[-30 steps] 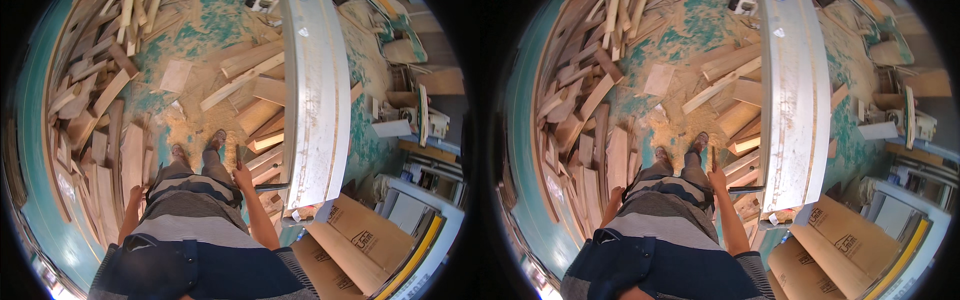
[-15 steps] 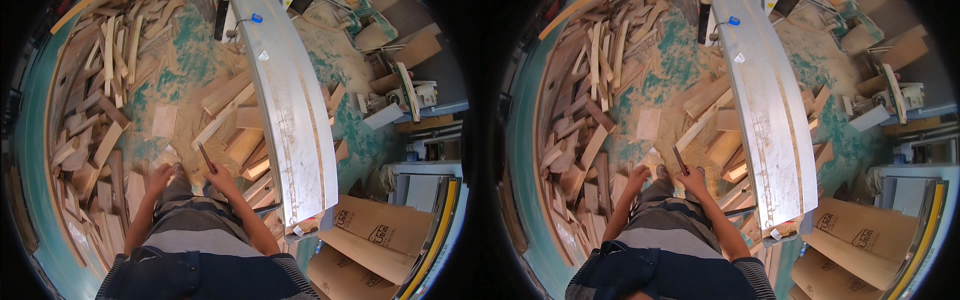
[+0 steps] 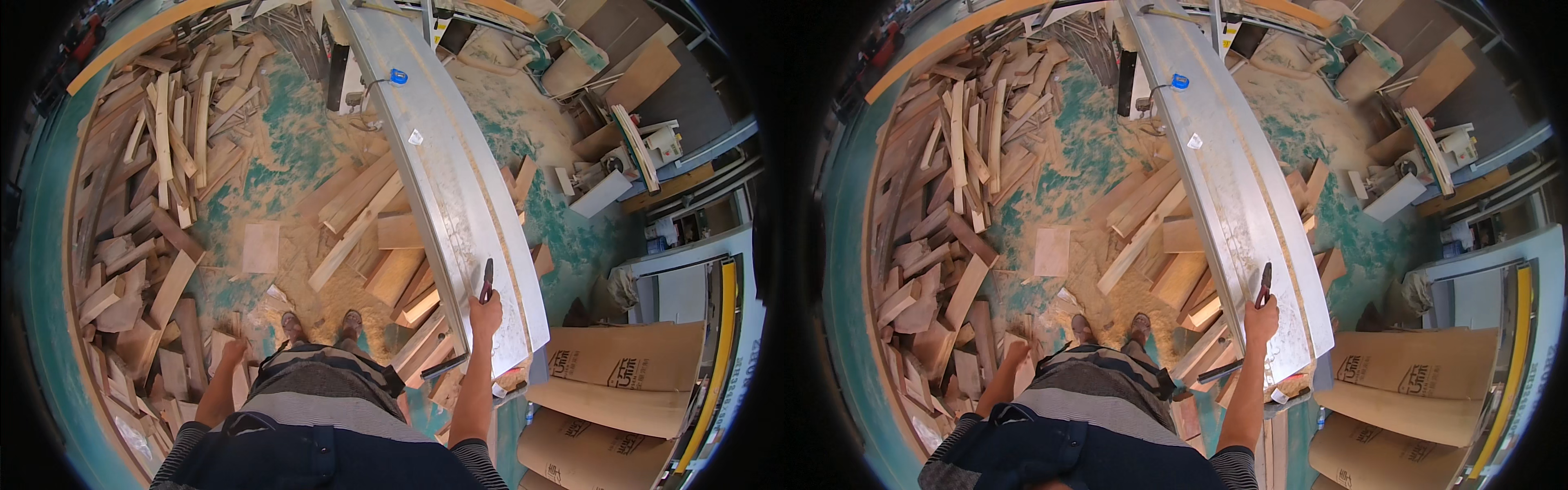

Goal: The person uses pliers to pull nails out of a long wooden plank on a table saw, then measures the plank with a tape measure and marks it with a pencil. The person walks around the workshop floor, picks up the plank, and places it on the table saw before continuing the nail removal and measurement steps.

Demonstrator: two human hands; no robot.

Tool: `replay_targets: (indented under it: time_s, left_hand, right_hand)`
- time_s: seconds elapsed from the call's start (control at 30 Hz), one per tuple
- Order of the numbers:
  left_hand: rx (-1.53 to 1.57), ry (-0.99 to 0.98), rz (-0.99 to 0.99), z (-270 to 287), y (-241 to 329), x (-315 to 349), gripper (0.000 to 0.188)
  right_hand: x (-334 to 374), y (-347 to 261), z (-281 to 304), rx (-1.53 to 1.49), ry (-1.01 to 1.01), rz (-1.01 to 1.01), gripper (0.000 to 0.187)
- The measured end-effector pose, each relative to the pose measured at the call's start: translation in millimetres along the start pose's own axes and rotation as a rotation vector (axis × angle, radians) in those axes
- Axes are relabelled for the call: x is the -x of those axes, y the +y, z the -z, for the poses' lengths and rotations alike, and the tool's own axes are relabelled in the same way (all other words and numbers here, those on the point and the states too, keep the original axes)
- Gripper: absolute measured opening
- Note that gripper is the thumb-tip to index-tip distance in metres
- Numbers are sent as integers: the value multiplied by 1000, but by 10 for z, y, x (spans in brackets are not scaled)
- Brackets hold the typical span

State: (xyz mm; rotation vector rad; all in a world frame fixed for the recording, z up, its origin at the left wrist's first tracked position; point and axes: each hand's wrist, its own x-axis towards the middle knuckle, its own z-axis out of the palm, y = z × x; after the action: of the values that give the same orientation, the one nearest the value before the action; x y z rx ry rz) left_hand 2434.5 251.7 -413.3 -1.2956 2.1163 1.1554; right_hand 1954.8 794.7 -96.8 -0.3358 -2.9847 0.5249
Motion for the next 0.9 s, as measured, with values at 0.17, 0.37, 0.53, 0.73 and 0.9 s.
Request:
replay_targets:
  time_s: [0.17, 0.37, 0.53, 0.73, 0.9]
  left_hand:
    - [-149, -124, -181, 35, -461, 591, 22]
    - [615, 74, 359, -79, 280, 1136, 18]
    - [759, 104, 229, -178, 469, 1040, 16]
    - [660, 236, 140, -253, 518, 1155, 30]
    - [745, 372, 295, -329, 486, 1577, 18]
  right_hand:
    - [-110, 269, -122, 87, -27, 63, 68]
    - [-299, 449, -213, -15, -28, 155, 68]
    - [-485, 447, -248, 106, 29, 162, 56]
    - [-643, -248, -475, -60, 146, 400, 39]
    - [-381, -1335, -1018, -374, -57, 570, 36]
